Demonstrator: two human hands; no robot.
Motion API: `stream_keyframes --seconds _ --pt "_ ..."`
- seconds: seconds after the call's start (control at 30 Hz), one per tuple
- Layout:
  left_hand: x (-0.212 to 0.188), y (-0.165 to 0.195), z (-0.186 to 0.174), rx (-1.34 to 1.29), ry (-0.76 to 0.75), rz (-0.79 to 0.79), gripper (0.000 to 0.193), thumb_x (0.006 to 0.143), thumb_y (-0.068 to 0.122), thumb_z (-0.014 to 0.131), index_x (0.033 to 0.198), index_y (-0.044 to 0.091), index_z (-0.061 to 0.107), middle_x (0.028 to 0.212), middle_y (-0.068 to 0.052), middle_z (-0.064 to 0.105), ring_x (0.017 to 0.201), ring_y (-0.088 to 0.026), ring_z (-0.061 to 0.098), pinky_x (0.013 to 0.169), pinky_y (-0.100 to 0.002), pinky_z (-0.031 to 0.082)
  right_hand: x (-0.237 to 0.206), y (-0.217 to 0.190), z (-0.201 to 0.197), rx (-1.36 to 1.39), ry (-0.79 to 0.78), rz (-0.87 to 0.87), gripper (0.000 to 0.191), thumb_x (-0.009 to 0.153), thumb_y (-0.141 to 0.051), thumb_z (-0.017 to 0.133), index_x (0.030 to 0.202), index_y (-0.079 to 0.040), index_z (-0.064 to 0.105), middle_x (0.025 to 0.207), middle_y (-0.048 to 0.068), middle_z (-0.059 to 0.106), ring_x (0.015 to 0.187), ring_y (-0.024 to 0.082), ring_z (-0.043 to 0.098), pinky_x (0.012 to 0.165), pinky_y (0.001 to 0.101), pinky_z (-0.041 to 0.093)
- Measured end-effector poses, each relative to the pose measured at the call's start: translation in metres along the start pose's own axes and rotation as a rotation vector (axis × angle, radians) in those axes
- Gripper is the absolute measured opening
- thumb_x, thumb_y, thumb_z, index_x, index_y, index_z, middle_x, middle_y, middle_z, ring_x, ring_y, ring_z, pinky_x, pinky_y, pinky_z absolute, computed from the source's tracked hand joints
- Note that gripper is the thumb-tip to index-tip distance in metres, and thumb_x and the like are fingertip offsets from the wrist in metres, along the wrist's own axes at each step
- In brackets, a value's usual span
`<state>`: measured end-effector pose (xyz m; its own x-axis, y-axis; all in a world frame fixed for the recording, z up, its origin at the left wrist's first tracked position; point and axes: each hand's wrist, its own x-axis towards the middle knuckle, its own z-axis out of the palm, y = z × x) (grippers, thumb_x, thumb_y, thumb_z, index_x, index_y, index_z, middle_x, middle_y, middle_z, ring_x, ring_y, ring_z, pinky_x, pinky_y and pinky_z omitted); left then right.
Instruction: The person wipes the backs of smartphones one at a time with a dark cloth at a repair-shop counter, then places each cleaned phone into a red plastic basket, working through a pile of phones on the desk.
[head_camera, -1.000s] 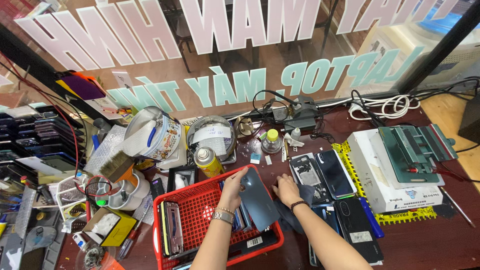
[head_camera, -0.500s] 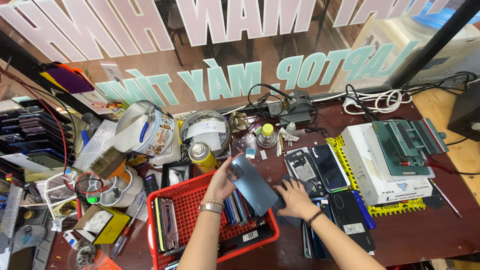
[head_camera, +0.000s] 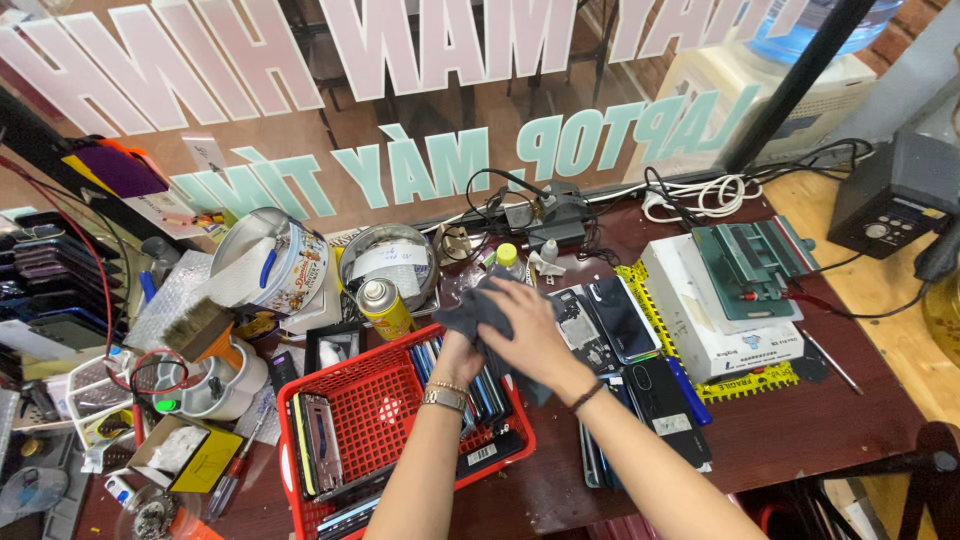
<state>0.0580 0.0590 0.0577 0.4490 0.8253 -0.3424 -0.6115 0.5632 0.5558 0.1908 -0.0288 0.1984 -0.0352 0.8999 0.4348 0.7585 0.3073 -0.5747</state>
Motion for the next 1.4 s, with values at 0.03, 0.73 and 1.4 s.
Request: stream_keyframes --seconds 0.03,0.73,1.4 --pt "0.0 -0.001 0.004 -0.038 -0.018 0.01 0.046 0.107 0.035 0.048 0.143 0.006 0.052 0.129 -0.009 0.067 0.117 -0.023 0.065 0.104 -0.04 0.054 -0.001 -0.009 0.006 -0.061 -0.011 -0.022 0.057 0.082 -0.024 0.074 0.135 -0.009 0.062 0.143 0.016 0.056 0.132 0.04 0.047 0.109 0.0511 0.033" --pt "-0.06 0.056 -0.006 -0.185 0.113 0.211 0.049 0.103 0.008 0.036 0.152 0.012 0.038 0.14 -0.023 0.057 0.12 -0.044 0.063 0.102 -0.055 0.052 -0.048 0.005 -0.02 0.218 -0.09 0.032 0.081 0.078 -0.012 0.072 0.151 -0.008 0.036 0.147 0.019 0.047 0.134 0.037 0.046 0.111 0.0467 0.039" --pt "-0.111 0.048 -0.071 1.239 0.165 -0.234 0.042 0.098 0.039 0.059 0.112 0.004 0.077 0.103 -0.006 0.079 0.089 -0.012 0.074 0.077 -0.029 0.06 -0.099 0.028 0.033 0.044 -0.751 -0.107 0.027 0.089 -0.012 0.063 0.112 -0.012 0.076 0.104 0.014 0.076 0.096 0.034 0.07 0.087 0.0455 0.053"
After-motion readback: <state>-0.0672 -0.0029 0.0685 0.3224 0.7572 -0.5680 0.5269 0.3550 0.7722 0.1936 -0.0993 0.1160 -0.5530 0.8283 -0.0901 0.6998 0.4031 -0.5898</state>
